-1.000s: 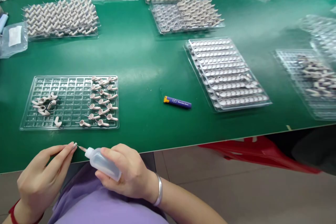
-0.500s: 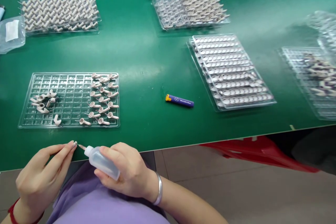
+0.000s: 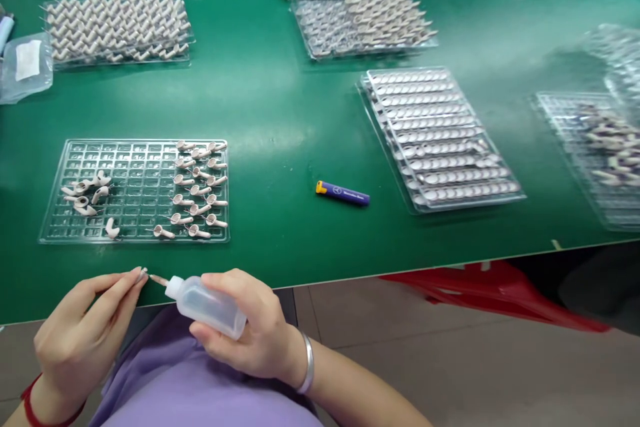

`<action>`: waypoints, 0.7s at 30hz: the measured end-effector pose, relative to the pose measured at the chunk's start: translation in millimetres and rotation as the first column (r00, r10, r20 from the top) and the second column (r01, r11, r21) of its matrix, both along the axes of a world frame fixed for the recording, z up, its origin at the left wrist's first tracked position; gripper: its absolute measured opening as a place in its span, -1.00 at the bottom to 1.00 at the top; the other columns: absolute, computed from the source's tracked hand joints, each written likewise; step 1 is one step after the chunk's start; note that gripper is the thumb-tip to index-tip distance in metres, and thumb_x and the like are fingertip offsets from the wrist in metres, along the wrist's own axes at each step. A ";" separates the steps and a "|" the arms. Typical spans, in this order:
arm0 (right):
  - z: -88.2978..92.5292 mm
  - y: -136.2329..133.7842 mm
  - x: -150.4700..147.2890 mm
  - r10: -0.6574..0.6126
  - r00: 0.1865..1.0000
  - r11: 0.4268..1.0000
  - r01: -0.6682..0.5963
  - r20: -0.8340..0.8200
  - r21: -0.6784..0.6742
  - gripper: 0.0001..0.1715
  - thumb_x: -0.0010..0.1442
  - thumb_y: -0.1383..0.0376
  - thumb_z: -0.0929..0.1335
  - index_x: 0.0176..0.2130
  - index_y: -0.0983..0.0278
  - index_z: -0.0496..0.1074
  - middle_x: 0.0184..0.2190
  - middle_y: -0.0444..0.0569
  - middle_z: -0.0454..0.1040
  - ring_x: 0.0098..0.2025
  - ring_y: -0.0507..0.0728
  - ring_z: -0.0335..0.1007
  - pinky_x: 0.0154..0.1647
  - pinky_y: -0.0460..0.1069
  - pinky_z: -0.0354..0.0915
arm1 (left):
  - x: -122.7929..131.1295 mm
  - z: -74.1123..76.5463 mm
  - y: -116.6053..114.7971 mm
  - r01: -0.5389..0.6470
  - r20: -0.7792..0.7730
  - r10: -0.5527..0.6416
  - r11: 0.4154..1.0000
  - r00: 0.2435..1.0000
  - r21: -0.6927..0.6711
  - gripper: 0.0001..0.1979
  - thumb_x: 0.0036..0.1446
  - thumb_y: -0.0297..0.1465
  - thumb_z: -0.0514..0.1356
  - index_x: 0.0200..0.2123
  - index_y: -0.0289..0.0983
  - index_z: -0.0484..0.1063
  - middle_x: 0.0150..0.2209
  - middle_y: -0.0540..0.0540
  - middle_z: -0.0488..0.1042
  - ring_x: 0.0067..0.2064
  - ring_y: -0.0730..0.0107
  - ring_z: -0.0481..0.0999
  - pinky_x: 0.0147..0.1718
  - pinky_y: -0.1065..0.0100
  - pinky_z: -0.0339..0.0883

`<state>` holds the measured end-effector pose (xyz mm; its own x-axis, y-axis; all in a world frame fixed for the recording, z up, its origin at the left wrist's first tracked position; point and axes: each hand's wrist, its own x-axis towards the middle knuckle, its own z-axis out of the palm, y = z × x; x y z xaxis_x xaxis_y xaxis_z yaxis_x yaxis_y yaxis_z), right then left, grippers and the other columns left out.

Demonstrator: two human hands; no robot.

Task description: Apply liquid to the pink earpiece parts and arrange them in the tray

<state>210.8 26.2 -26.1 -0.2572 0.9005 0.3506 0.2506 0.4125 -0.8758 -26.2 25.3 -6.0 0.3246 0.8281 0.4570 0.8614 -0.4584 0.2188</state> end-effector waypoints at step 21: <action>-16.7 -13.7 -31.7 0.025 0.995 0.978 -0.045 0.096 0.206 -0.65 0.22 0.46 0.29 0.00 0.25 0.30 -0.30 0.01 0.38 -0.32 0.13 0.33 -0.29 0.07 0.38 | 36.8 -8.5 -35.7 0.403 0.222 0.973 0.178 0.065 -0.898 -0.58 -0.43 -0.11 0.52 -0.58 -0.31 0.57 -0.59 -0.07 0.53 -0.58 0.48 0.40 -0.59 0.49 0.28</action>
<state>179.1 12.4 -42.8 -0.3273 0.8005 0.5021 0.3087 0.5928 -0.7438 10.6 -10.4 -14.5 -0.0623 0.5310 -0.8451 -0.3285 0.7886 0.5197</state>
